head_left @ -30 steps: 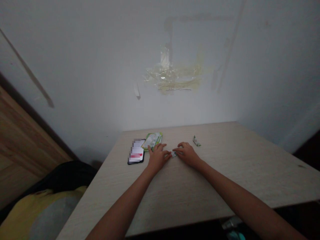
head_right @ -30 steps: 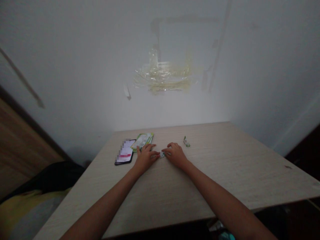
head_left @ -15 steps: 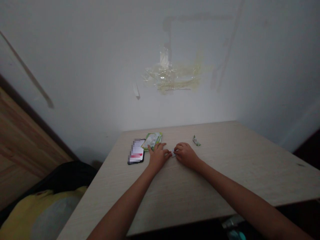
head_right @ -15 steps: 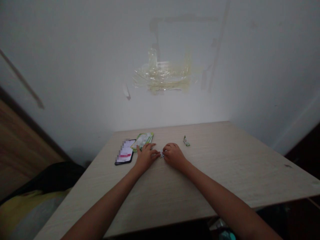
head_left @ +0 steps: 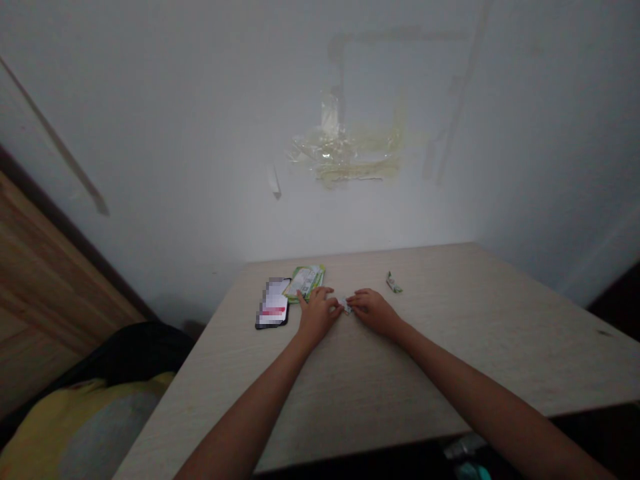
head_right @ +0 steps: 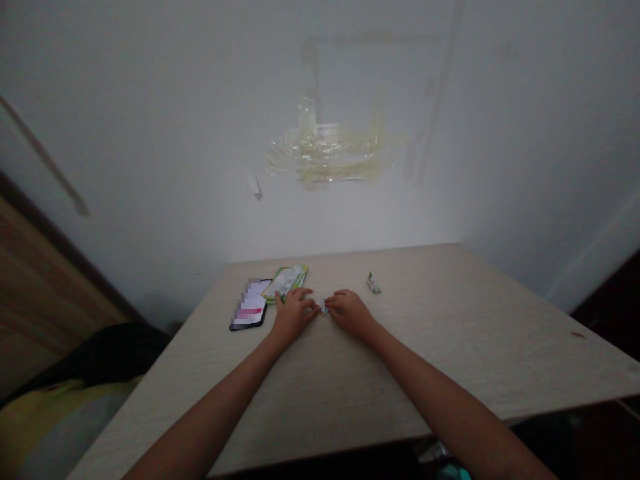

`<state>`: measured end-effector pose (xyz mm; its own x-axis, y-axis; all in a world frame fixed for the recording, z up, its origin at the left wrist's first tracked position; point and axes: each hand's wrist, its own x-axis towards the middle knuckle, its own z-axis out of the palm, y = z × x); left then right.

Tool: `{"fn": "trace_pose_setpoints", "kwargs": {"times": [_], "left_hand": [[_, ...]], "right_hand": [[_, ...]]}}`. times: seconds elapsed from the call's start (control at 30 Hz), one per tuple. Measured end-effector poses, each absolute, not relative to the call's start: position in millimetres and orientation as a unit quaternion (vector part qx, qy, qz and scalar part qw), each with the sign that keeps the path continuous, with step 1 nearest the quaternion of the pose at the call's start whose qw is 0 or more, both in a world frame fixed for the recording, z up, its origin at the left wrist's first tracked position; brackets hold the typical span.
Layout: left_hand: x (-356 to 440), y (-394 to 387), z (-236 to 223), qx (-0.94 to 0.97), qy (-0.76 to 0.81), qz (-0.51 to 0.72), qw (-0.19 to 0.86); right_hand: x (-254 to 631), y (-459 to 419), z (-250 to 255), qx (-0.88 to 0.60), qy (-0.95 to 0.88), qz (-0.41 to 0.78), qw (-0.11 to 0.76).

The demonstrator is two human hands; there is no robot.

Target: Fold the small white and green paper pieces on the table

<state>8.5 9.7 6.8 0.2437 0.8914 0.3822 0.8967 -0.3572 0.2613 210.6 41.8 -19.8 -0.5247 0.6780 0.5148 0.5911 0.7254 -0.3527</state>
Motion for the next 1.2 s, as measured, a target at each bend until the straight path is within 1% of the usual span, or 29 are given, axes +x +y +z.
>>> {"fn": "trace_pose_setpoints", "kwargs": {"times": [0.3,0.53,0.8,1.0,1.2], "left_hand": [[7.3,11.4,4.6,-0.785,-0.575,-0.23,0.0],[7.2,11.0,8.2,-0.798,-0.569,-0.195,0.048],[1.6,15.0,10.0,-0.802,-0.575,-0.161,0.016],[-1.9,18.1,11.0,-0.803,-0.573,-0.159,-0.021],[-0.2,14.6,10.6,-0.796,-0.578,-0.176,-0.018]], "right_hand": [[209.3,38.9,-14.0,-0.354,-0.875,0.071,0.321],[209.2,33.1,-10.9,-0.324,-0.888,0.024,0.326],[204.7,25.7,-6.4,-0.366,-0.889,-0.047,0.271],[203.2,28.9,-7.5,-0.382,-0.895,-0.03,0.226],[200.4,27.9,-3.7,-0.383,-0.896,-0.022,0.222]]}}
